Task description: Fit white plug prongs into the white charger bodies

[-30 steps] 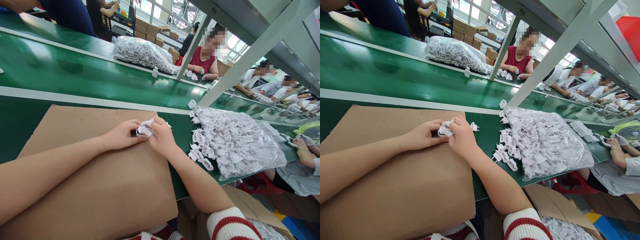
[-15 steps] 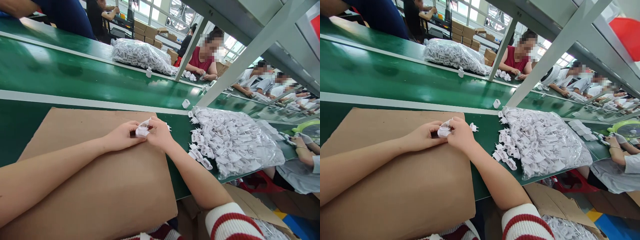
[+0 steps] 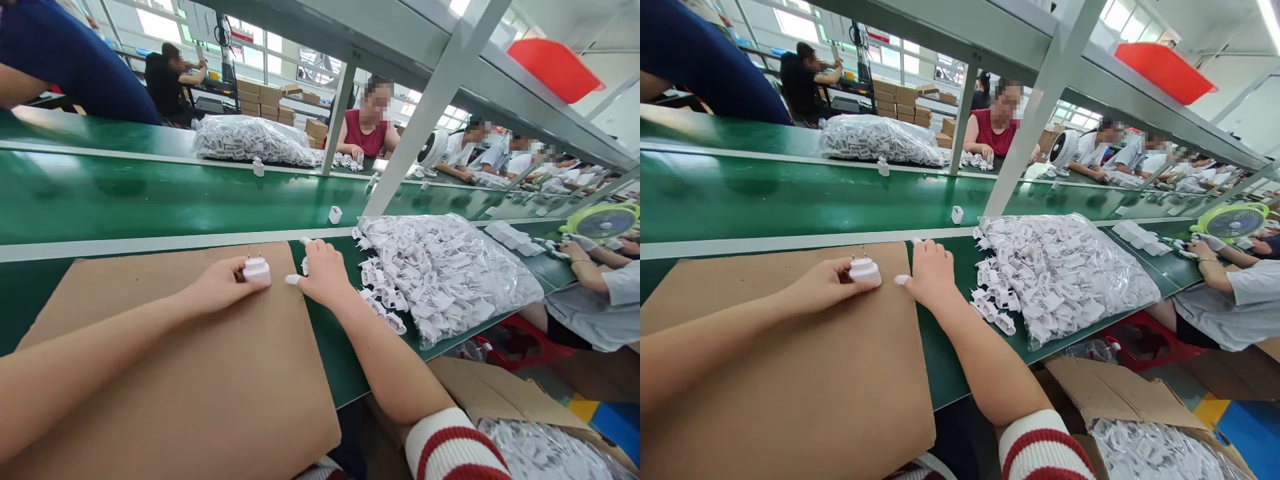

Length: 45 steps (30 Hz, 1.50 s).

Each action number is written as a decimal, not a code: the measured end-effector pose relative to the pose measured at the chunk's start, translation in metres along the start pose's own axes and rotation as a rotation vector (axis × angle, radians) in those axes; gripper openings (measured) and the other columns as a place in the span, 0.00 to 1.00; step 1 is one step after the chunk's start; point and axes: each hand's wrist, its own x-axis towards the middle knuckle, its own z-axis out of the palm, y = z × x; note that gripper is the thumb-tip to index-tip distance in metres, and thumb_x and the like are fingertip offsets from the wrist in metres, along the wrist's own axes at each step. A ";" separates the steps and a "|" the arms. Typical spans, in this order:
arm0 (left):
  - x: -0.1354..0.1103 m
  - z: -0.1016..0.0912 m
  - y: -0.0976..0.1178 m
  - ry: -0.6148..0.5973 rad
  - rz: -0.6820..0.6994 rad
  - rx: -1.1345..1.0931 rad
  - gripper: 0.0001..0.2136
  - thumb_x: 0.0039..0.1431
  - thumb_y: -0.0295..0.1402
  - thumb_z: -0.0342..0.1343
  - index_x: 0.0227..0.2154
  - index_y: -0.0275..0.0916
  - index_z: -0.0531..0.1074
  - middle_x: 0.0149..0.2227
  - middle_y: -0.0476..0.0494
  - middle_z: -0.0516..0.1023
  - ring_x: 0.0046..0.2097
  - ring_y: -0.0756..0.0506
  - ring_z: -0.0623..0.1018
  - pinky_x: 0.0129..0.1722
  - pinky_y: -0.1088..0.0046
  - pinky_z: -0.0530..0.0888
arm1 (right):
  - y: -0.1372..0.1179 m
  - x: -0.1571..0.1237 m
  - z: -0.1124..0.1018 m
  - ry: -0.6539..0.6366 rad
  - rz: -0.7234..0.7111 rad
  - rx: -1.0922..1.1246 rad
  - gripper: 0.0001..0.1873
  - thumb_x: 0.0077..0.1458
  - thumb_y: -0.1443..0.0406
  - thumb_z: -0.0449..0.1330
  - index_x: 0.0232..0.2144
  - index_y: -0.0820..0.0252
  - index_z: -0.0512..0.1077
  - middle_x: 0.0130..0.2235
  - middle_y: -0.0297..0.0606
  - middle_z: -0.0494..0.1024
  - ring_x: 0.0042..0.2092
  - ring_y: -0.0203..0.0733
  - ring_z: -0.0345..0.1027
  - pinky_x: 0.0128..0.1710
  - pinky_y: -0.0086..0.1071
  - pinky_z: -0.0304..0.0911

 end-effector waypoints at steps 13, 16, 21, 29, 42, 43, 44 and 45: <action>0.108 -0.067 -0.044 0.590 -0.311 0.449 0.23 0.60 0.43 0.58 0.53 0.32 0.69 0.51 0.34 0.76 0.49 0.34 0.73 0.48 0.58 0.70 | 0.016 0.011 0.017 -0.032 -0.016 0.025 0.15 0.55 0.67 0.61 0.46 0.58 0.71 0.47 0.42 0.70 0.42 0.46 0.69 0.38 0.37 0.63; 0.116 -0.061 -0.054 0.682 -0.369 0.461 0.41 0.52 0.42 0.66 0.64 0.26 0.57 0.61 0.24 0.67 0.61 0.25 0.66 0.59 0.46 0.65 | 0.013 0.009 0.022 -0.012 -0.039 0.153 0.12 0.55 0.66 0.61 0.44 0.58 0.72 0.49 0.41 0.68 0.39 0.42 0.68 0.35 0.34 0.63; 0.107 -0.051 -0.048 0.995 -0.088 0.395 0.49 0.50 0.39 0.69 0.67 0.25 0.47 0.68 0.23 0.50 0.68 0.28 0.52 0.68 0.46 0.49 | 0.007 0.010 0.030 -0.019 -0.060 0.268 0.10 0.54 0.63 0.65 0.39 0.59 0.72 0.42 0.39 0.69 0.41 0.43 0.66 0.37 0.34 0.63; 0.101 -0.038 -0.040 0.768 0.428 0.562 0.20 0.60 0.37 0.56 0.54 0.39 0.70 0.60 0.35 0.67 0.64 0.36 0.64 0.66 0.54 0.59 | 0.012 0.014 0.043 0.030 -0.063 0.393 0.05 0.54 0.67 0.64 0.36 0.59 0.74 0.38 0.36 0.71 0.34 0.37 0.65 0.35 0.32 0.62; 0.101 -0.041 -0.044 0.655 0.493 0.573 0.08 0.62 0.34 0.53 0.40 0.44 0.76 0.52 0.37 0.76 0.57 0.37 0.72 0.59 0.54 0.67 | 0.005 0.002 0.026 0.127 -0.161 0.358 0.13 0.55 0.71 0.60 0.43 0.58 0.76 0.37 0.34 0.67 0.35 0.37 0.63 0.34 0.30 0.59; 0.101 -0.041 -0.044 0.648 0.497 0.576 0.08 0.62 0.33 0.53 0.39 0.44 0.76 0.52 0.37 0.76 0.57 0.37 0.73 0.59 0.54 0.67 | 0.002 0.000 0.025 0.104 -0.172 0.333 0.12 0.54 0.71 0.60 0.42 0.58 0.75 0.37 0.35 0.67 0.35 0.37 0.62 0.34 0.30 0.58; 0.101 -0.041 -0.044 0.641 0.498 0.577 0.08 0.61 0.33 0.53 0.39 0.44 0.77 0.51 0.38 0.76 0.56 0.37 0.73 0.59 0.54 0.67 | 0.000 -0.001 0.025 0.065 -0.182 0.300 0.11 0.53 0.72 0.60 0.40 0.58 0.75 0.37 0.35 0.66 0.35 0.38 0.62 0.33 0.30 0.57; 0.101 -0.041 -0.045 0.634 0.497 0.579 0.08 0.61 0.33 0.53 0.39 0.44 0.77 0.51 0.38 0.76 0.56 0.37 0.73 0.59 0.55 0.67 | -0.003 -0.002 0.025 0.016 -0.187 0.263 0.11 0.52 0.73 0.59 0.38 0.58 0.74 0.38 0.35 0.66 0.35 0.38 0.61 0.32 0.30 0.56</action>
